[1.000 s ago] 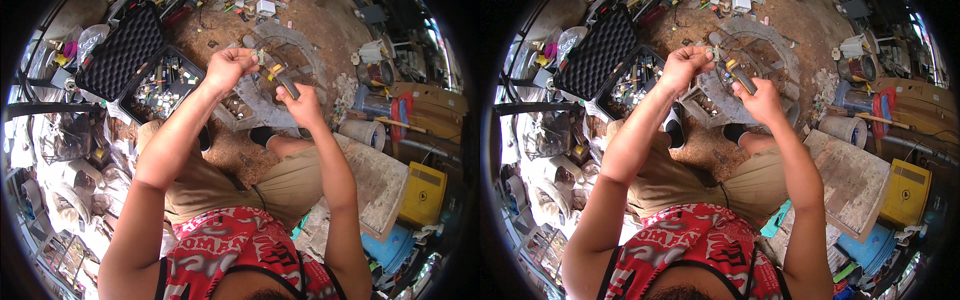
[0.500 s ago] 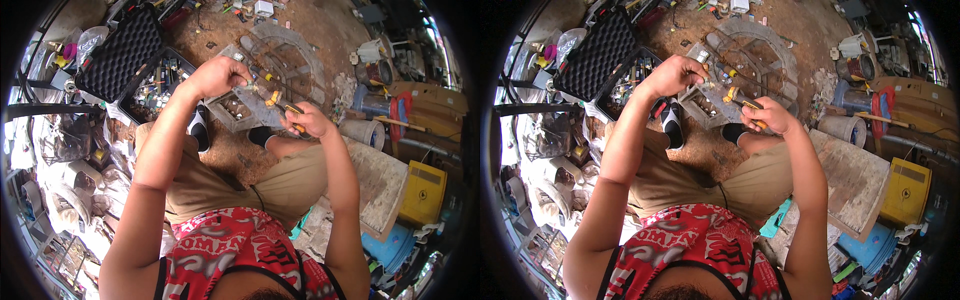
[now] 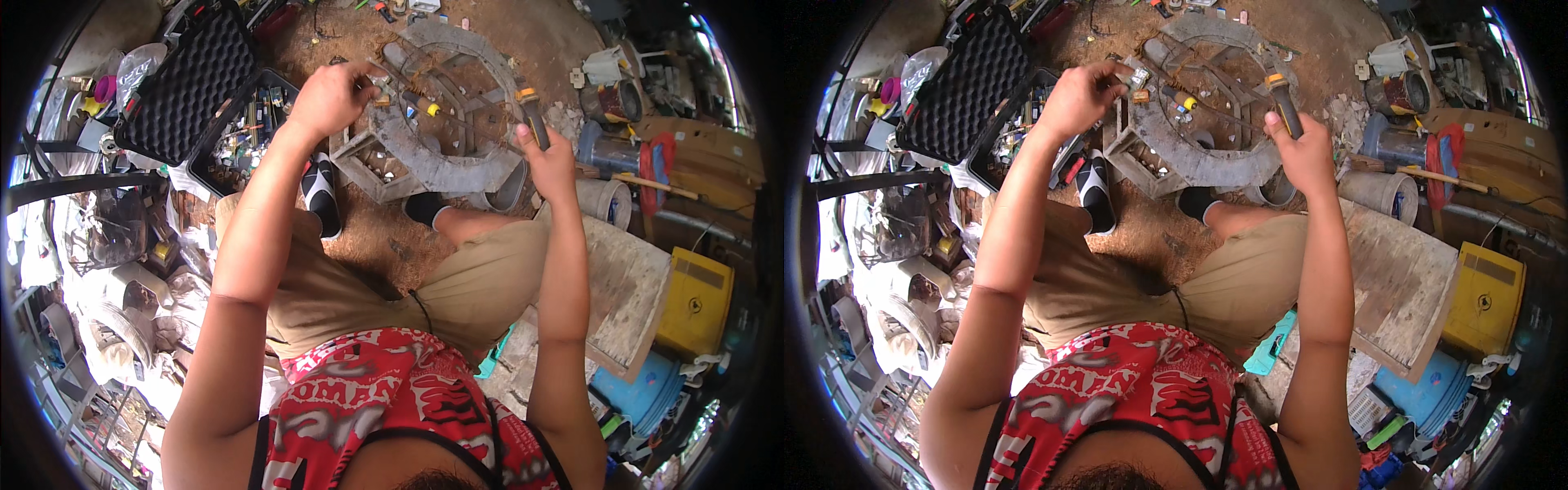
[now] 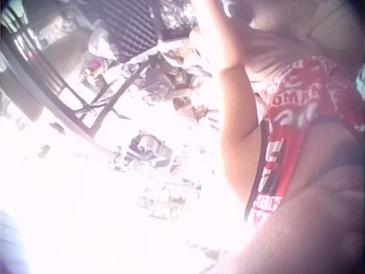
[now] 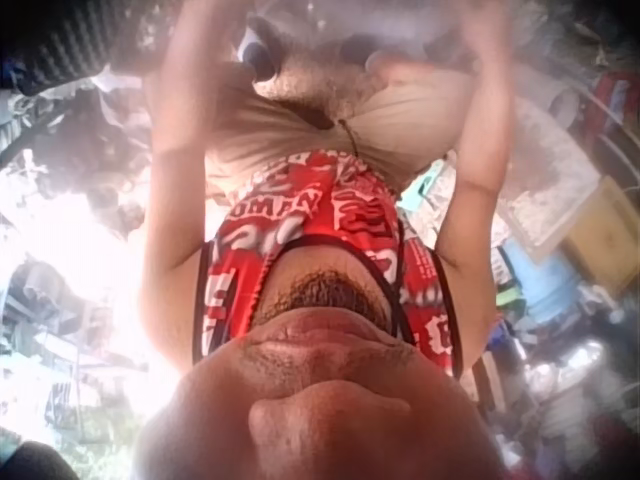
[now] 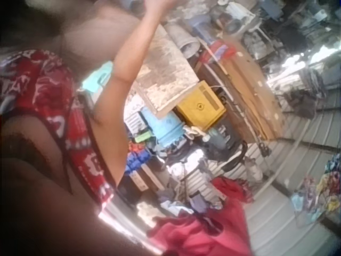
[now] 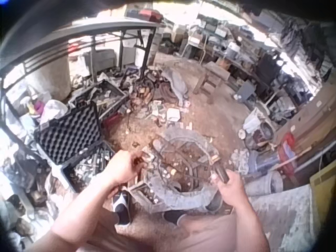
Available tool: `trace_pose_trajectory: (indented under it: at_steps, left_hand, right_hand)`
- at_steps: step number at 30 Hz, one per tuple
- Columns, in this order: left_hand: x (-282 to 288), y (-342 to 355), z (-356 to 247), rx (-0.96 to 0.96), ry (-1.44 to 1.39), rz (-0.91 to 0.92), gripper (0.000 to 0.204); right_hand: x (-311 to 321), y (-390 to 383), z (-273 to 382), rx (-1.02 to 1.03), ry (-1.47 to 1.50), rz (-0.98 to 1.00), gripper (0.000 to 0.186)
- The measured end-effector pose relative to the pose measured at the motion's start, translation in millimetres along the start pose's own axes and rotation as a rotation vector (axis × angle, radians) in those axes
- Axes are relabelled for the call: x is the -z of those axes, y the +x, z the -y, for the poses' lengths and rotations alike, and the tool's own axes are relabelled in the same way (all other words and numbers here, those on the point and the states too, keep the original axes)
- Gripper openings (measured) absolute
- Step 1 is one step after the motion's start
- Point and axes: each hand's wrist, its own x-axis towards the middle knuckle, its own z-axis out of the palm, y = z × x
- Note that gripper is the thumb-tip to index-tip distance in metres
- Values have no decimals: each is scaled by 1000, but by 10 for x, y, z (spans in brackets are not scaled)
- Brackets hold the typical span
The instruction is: The person uses a screwdriver and pliers to scrape and remove components from a small circuit board while holding it by hand.
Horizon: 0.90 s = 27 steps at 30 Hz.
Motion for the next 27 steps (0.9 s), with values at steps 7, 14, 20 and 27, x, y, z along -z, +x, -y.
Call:
trace_pose_trajectory:
  at_steps: [7, 14, 20, 27]
  left_hand:
    - [-73, 32, -17, 120, -144, -83, 24]
    - [-102, 95, 123, 277, -491, -82, 23]
    - [-149, 107, 65, 213, -532, -124, 19]
    - [-162, 108, 82, 220, -524, -109, 18]
  right_hand:
    - [-368, 368, -317, -212, -35, 315, 24]
    - [-565, 491, -328, -167, -404, 335, 28]
    - [-664, 366, -338, -98, -700, 294, 36]
    - [-903, 307, -571, -189, -881, 458, 44]
